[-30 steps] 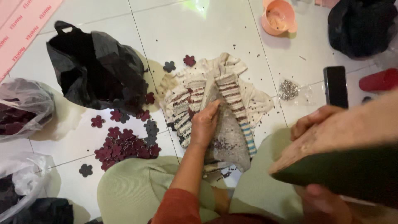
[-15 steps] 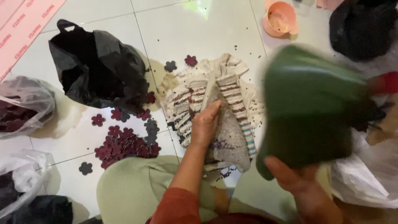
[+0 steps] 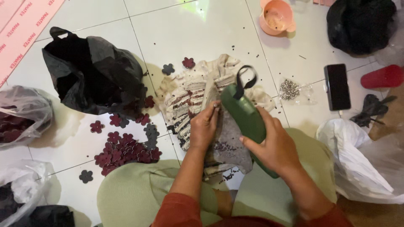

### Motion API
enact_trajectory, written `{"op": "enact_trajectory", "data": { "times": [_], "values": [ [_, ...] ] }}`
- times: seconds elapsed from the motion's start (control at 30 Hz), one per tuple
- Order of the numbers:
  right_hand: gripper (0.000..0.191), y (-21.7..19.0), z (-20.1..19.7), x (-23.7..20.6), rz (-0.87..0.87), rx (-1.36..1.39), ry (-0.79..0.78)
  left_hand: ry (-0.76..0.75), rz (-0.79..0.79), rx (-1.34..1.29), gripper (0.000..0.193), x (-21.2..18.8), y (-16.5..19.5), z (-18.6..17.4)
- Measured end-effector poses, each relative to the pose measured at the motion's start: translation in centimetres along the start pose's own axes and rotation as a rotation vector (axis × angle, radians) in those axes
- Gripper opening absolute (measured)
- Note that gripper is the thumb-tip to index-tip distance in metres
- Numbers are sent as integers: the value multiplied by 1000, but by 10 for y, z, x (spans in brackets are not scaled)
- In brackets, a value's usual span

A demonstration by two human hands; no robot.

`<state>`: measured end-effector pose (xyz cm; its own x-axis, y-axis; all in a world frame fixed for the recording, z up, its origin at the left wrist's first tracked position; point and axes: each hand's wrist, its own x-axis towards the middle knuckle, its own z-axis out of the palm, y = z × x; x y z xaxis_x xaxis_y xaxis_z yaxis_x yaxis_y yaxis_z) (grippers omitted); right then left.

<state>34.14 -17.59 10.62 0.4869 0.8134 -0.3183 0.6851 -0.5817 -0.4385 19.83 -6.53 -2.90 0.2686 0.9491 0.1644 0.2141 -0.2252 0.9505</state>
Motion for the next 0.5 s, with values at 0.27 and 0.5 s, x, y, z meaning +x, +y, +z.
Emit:
{"op": "enact_trajectory", "data": {
  "times": [0.27, 0.5],
  "values": [
    [100, -6, 3, 7, -67, -332, -59, 46, -164, -117, 21, -2, -3, 2],
    [99, 2, 1, 9, -32, -173, -85, 243, -202, -237, 16, 2, -4, -11]
  ]
}}
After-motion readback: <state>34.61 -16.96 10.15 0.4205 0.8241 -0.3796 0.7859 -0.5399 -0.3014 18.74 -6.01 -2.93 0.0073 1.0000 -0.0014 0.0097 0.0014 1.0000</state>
